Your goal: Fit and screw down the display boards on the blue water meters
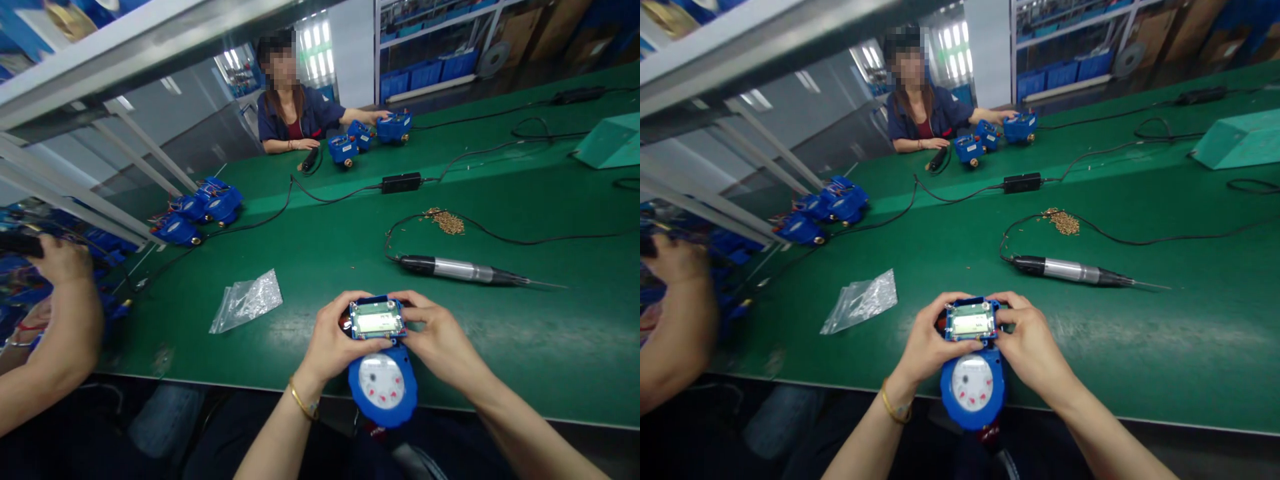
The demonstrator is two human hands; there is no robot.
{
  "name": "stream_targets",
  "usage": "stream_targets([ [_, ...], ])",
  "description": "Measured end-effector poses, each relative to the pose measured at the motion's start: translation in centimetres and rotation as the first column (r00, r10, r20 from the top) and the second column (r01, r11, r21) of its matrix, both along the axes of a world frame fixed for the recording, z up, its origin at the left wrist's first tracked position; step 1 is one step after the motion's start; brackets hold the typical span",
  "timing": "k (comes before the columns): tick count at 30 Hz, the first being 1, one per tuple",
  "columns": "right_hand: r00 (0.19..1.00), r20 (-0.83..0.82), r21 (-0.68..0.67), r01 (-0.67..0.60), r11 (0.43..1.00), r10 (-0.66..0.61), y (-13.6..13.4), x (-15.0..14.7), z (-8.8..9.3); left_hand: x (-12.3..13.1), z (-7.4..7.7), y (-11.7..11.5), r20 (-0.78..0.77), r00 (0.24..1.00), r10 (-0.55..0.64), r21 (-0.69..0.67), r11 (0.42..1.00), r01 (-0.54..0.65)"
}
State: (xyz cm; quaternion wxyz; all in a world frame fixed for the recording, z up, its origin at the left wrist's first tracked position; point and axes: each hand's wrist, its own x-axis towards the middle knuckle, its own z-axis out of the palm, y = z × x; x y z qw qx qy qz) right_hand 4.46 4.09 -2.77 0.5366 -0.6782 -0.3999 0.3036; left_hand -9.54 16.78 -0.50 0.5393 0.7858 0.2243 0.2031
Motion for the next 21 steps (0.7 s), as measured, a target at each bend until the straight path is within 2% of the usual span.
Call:
stream_targets([
  [4, 0.996, 0.006, -0.049, -0.085, 0.995, 0.085, -0.5, 0.7, 0.2, 0.1, 0.1, 0.0, 0.014, 1.0, 0.014, 0.04, 0.999, -0.014],
  [10, 0.967, -0.008, -0.082, -0.255, 0.963, 0.255, -1.6, 1.4, 1.4, 0.1, -0.4, 0.2, 0.034, 0.999, 0.018, 0.055, 0.998, -0.019],
  [12, 0.968, -0.001, -0.091, -0.249, 0.964, 0.25, -1.6, 1.1, 1.5, 0.1, -0.5, 0.2, 0.035, 0.999, 0.028, 0.039, 0.999, -0.03],
  [16, 0.988, -0.038, -0.081, -0.153, 0.985, 0.151, -1.1, 0.2, 1.1, 0.2, -0.6, 0.2, 0.029, 0.999, 0.043, 0.013, 0.999, -0.044],
  [21, 0.98, -0.126, -0.049, -0.161, 0.986, 0.154, -0.7, 0.3, 0.9, 0.2, -0.6, 0.2, 0.031, 0.999, 0.042, -0.011, 0.999, -0.042],
])
